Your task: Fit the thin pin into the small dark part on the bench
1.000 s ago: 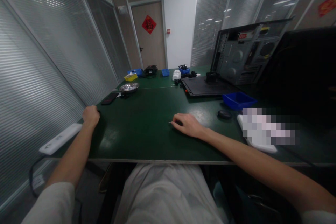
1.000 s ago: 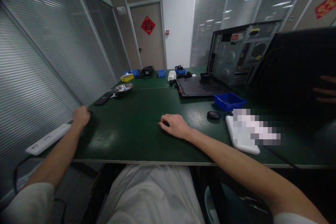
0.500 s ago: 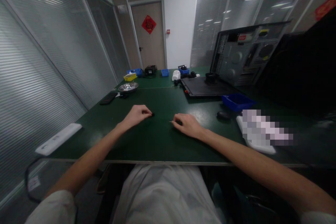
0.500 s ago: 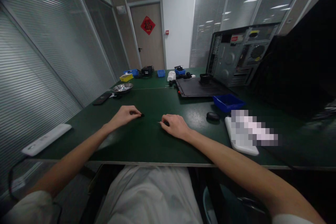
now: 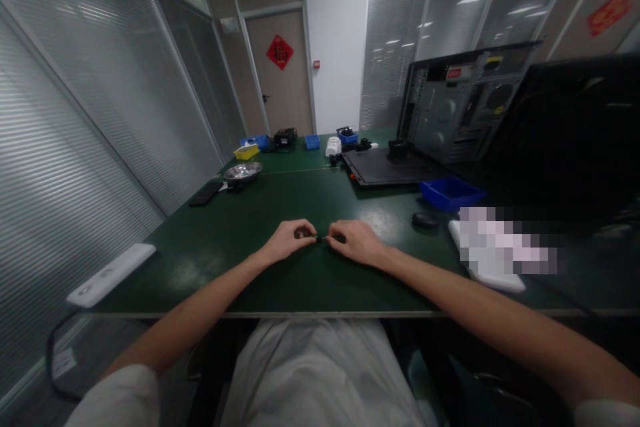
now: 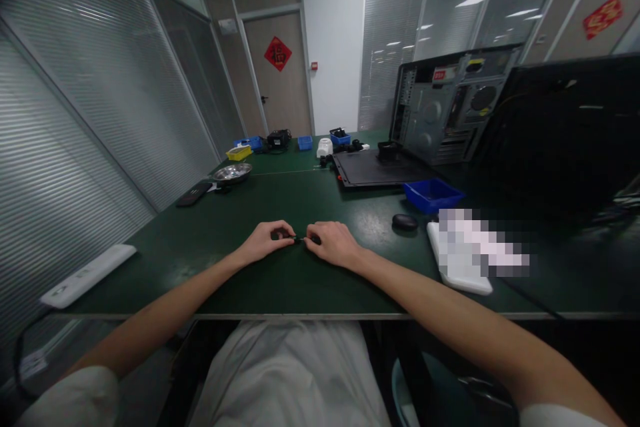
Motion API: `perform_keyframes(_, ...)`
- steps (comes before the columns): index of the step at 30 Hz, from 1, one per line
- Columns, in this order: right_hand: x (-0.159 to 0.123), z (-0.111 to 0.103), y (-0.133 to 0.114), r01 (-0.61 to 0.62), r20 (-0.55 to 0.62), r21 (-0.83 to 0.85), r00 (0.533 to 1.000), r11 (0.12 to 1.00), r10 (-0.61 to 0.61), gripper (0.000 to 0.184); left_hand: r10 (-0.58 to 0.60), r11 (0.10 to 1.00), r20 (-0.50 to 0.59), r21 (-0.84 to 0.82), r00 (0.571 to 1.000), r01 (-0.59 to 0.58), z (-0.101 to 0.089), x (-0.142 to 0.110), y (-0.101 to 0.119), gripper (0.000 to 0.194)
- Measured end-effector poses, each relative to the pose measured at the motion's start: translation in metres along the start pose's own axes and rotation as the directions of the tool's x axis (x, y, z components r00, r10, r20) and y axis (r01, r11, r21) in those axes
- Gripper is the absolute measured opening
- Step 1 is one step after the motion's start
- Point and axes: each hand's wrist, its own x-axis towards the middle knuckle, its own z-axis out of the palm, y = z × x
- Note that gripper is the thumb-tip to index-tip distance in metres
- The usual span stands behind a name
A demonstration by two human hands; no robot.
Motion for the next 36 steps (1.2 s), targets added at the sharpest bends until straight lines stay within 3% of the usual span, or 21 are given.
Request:
perform_keyframes(9,-0.002,0.0,-0.002,0.003,0.001,-0.019,1.0,1.0,-0.003,0.019,0.081,0.996,0.021,0.036,0.997,-0.081,-0.001,-0.003,0.009,0.023)
perform_keyframes(22,-0.005,0.0,-0.001,0.078,0.002,0.02,0.997,0.997,-0.078,0.018,0.045,0.999,0.017,-0.017,0.999,-0.045,-0.002,-0.003,0.014,0.021)
perform_keyframes(28,-0.004,0.002,-0.001,0.09,-0.015,0.081,0.996,0.993,-0.089,0.021,-0.052,0.993,0.008,-0.107,0.999,0.052,0.0,-0.005,0.011,0.028)
perform_keyframes(36,-0.002,0.003,-0.006,0.133,0.031,-0.041,0.991,0.99,-0.131,0.017,0.077,0.997,0.025,0.009,0.997,-0.078,0.002,-0.004,0.021,0.021)
